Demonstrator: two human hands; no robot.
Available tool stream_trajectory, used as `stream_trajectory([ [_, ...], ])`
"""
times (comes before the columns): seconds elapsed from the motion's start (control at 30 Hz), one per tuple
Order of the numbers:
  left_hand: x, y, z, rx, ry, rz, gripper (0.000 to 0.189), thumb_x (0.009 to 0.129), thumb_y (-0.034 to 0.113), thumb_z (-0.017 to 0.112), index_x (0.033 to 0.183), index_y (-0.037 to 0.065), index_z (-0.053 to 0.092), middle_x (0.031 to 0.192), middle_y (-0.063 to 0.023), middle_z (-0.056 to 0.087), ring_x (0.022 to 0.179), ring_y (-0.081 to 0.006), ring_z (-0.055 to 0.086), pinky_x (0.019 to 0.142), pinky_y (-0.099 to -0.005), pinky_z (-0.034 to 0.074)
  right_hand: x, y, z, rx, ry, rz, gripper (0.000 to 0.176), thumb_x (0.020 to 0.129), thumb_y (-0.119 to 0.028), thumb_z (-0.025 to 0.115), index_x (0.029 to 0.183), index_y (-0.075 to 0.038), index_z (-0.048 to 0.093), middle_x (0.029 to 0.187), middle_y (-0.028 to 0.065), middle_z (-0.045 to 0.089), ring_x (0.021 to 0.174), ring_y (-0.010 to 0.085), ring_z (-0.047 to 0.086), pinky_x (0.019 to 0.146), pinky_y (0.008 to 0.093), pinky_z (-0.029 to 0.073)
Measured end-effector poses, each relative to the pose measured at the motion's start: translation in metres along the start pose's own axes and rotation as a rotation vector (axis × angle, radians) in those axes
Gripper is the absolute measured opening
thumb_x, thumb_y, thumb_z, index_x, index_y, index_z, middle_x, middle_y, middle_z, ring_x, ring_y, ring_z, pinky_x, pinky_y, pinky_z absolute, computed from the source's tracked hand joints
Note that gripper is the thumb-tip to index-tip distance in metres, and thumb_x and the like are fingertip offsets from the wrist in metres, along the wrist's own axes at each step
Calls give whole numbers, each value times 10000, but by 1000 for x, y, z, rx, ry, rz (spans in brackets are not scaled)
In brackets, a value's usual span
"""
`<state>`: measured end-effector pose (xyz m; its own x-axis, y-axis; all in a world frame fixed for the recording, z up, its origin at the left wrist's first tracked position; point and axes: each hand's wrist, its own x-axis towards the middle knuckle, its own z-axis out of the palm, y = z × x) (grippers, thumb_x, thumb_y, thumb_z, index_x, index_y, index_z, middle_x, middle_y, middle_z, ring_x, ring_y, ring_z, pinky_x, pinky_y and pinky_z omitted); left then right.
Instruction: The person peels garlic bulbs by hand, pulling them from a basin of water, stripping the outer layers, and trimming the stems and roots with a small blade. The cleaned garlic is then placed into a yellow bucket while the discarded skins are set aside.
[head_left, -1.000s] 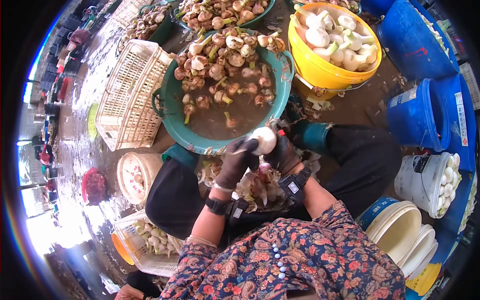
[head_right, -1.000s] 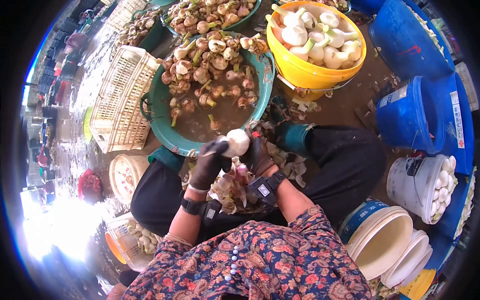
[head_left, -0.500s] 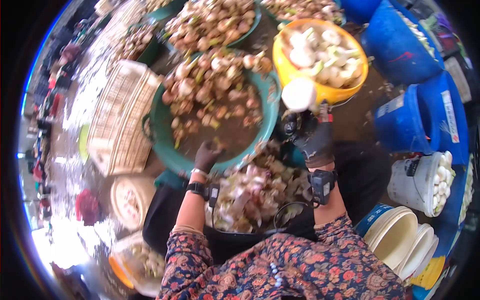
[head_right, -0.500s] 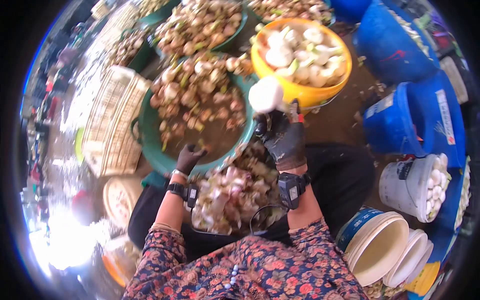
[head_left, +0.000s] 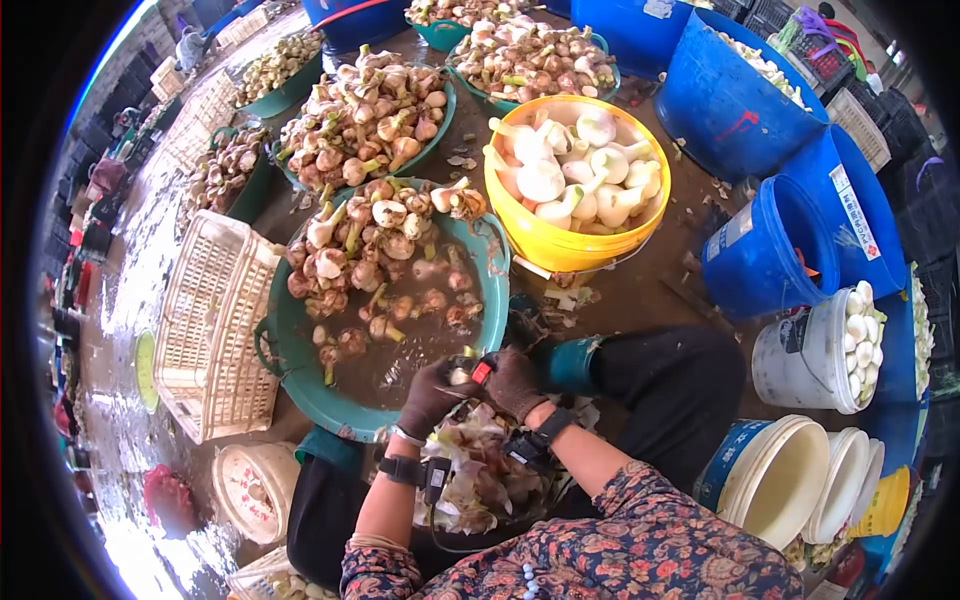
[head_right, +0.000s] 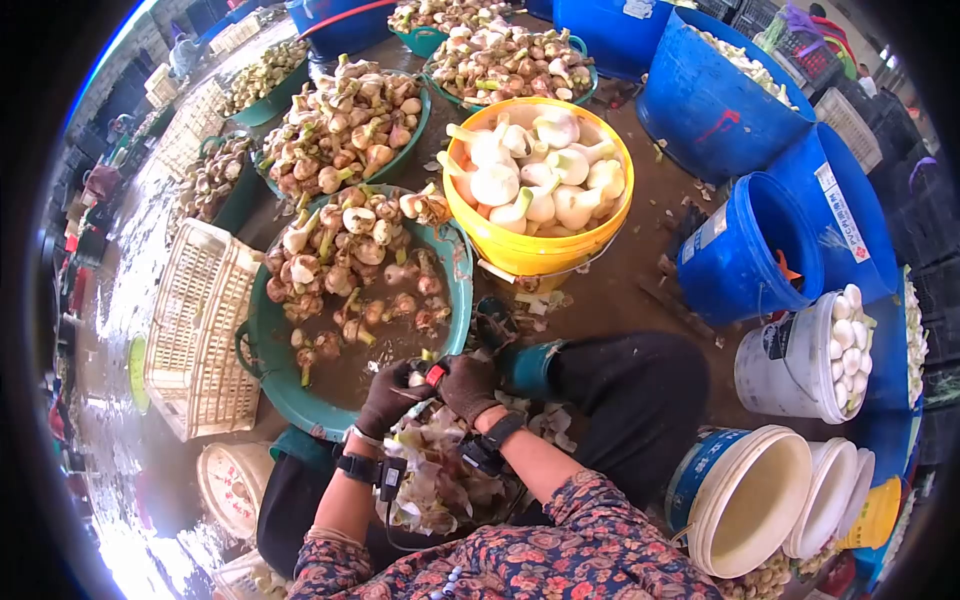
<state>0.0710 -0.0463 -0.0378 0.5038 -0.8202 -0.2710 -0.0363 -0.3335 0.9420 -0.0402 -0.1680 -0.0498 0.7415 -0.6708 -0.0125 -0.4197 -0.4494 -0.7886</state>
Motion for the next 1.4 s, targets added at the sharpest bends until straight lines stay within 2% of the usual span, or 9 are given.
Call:
stream_trajectory([
  [0.13,-24,28,0,292,38,199,479,653,323,774,996,18,639,848,-185,647,784,-331,640,702,-359,490,-12,3,2,39,-24,-100,316,775,-355,619,663,-59,636,622,174,588,590,356,582,557,444,445],
  [0.17,-32,38,-4,443,-3,192,458,682,201,785,1054,-6,615,896,-91,655,809,-91,568,750,-298,487,-12,0,0,127,-60,-68,330,781,-355,614,649,-53,627,616,172,584,590,356,578,554,442,441],
  [0.37,-69,63,-10,-126,-64,-64,448,731,127,753,1106,-50,585,1036,-58,634,929,-87,546,839,-263,441,-37,-12,-14,778,-307,176,271,865,-277,600,741,-36,601,585,-8,503,567,65,481,471,272,403],
  [0.57,-91,46,24,-268,105,49,585,718,129,763,1207,-35,486,1106,-85,576,1007,-161,551,884,-309,457,-55,-54,-52,1236,-744,817,520,834,-637,455,1002,-156,555,698,9,547,607,175,592,503,274,460],
  [0.77,-103,42,12,477,249,217,455,727,91,741,1131,-12,560,1022,-74,612,888,-133,593,775,-287,483,-53,-35,-34,813,-677,417,428,898,-543,432,862,-128,533,646,-8,478,536,135,503,514,244,426],
  [1.0,-101,26,10,-657,267,-281,185,873,57,566,1038,-20,605,852,-37,648,747,-138,610,676,-280,494,-49,-29,-38,851,-771,-4,410,880,-203,587,1221,-8,469,1165,66,530,1052,139,499,925,287,401],
  [1.1,-104,6,10,274,387,342,194,867,33,560,1050,-19,599,900,-59,644,788,-143,607,697,-291,499,-53,-43,-47,1175,-782,40,465,838,-147,635,1225,35,451,1242,101,500,1098,151,480,934,320,396],
  [1.27,-113,14,4,-356,396,-121,227,856,86,596,1059,-14,602,894,-64,642,782,-145,606,671,-284,506,-58,-47,-42,70,-208,-574,512,651,-127,702,1144,-127,564,1017,168,525,981,346,498,885,386,424],
  [1.4,-111,26,8,-579,355,-261,226,884,221,592,982,21,629,873,-15,623,684,-72,564,576,-216,460,-63,-36,-18,67,-240,-663,311,737,-159,647,1029,-69,592,906,148,574,861,266,567,763,364,473],
])
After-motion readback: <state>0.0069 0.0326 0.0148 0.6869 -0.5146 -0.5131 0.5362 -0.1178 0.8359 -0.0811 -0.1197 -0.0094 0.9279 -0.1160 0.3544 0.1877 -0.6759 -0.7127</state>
